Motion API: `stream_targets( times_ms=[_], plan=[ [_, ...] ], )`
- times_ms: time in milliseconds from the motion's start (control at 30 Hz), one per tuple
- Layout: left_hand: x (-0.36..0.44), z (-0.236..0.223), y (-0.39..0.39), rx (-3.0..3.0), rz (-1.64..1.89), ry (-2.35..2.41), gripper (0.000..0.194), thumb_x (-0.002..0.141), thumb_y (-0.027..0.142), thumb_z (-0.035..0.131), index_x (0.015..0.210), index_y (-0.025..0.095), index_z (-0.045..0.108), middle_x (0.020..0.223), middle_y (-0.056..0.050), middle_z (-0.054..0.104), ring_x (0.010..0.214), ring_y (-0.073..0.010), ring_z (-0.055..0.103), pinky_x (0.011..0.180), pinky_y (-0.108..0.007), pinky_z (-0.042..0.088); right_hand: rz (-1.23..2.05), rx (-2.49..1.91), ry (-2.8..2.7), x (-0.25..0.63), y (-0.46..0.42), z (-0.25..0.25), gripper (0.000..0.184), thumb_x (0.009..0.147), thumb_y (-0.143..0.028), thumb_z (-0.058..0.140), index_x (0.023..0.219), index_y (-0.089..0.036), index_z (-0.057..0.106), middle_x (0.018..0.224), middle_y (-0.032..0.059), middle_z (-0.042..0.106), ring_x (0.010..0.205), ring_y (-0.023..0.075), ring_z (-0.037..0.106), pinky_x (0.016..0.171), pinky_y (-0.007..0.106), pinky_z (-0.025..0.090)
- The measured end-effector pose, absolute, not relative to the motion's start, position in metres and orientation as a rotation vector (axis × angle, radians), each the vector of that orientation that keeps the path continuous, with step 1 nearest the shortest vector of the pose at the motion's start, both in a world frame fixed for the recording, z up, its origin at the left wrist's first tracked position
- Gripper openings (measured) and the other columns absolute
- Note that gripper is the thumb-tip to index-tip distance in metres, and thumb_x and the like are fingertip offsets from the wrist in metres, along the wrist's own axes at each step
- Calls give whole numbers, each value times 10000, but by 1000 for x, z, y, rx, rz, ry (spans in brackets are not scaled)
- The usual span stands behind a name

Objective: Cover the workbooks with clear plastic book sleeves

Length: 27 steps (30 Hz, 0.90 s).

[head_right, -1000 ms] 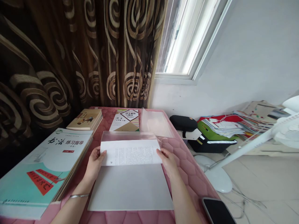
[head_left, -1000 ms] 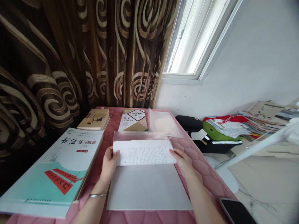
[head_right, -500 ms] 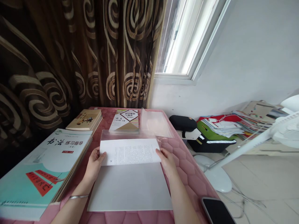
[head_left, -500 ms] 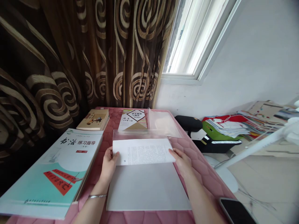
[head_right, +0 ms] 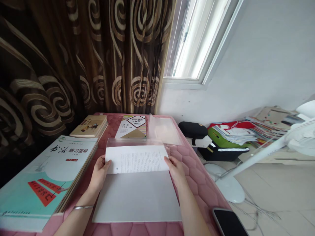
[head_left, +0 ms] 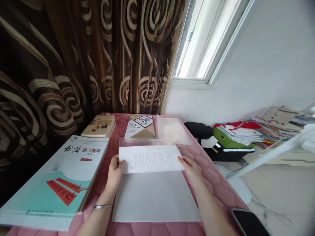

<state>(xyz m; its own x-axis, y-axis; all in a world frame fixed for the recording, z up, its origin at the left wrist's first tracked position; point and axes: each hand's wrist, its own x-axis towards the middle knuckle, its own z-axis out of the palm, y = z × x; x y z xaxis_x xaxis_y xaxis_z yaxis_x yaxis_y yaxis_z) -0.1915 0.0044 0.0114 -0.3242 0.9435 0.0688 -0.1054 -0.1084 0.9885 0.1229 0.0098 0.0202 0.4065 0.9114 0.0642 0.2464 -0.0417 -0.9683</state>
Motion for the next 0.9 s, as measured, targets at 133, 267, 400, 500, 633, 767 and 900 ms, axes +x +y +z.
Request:
stream_targets(
  times_ms=[133,267,400,500,633,767,900],
  plan=[
    [-191,12,5,1018,1576,1320,385,657,440,706,911,190,562,833,-31,667,796,-189,606,749,-310,453,840,-1503,-1041,124,10,20,304,637,-536,686,639,-233,665,606,5,629,600,206,558,536,290,412],
    [-191,15,2,1013,1563,1332,342,674,397,689,922,188,580,852,-29,669,809,-197,610,742,-313,457,788,-1522,-1131,123,11,19,421,668,-625,641,547,-238,525,502,-24,511,521,173,461,490,280,339],
    [-192,15,1,1032,1569,1324,332,673,365,683,929,181,580,839,-27,668,791,-192,605,741,-318,458,845,-1492,-1107,122,11,18,439,676,-630,643,546,-237,498,498,-28,497,506,167,447,483,280,327],
    [-191,14,2,1047,1573,1325,344,683,387,683,936,186,566,837,-28,669,798,-190,603,756,-319,457,936,-1438,-1025,122,11,18,361,652,-586,685,618,-237,596,584,-11,590,551,186,513,511,289,384],
    [-190,15,2,1052,1582,1318,358,686,437,692,916,196,559,839,-33,669,823,-201,613,778,-328,461,909,-1450,-1046,122,10,21,350,631,-579,691,628,-235,625,594,-4,610,575,200,536,530,295,404],
    [-190,16,1,1049,1565,1351,344,693,445,682,909,205,563,819,-21,659,813,-205,607,759,-325,462,744,-1553,-1122,120,8,26,444,656,-628,643,517,-234,490,486,-23,482,529,172,451,504,283,350],
    [-192,14,2,1042,1559,1356,297,697,370,665,925,202,574,838,-16,657,812,-200,599,748,-315,458,723,-1575,-1148,119,7,26,463,685,-643,608,524,-239,449,484,-31,442,519,163,409,499,282,316]
  ],
)
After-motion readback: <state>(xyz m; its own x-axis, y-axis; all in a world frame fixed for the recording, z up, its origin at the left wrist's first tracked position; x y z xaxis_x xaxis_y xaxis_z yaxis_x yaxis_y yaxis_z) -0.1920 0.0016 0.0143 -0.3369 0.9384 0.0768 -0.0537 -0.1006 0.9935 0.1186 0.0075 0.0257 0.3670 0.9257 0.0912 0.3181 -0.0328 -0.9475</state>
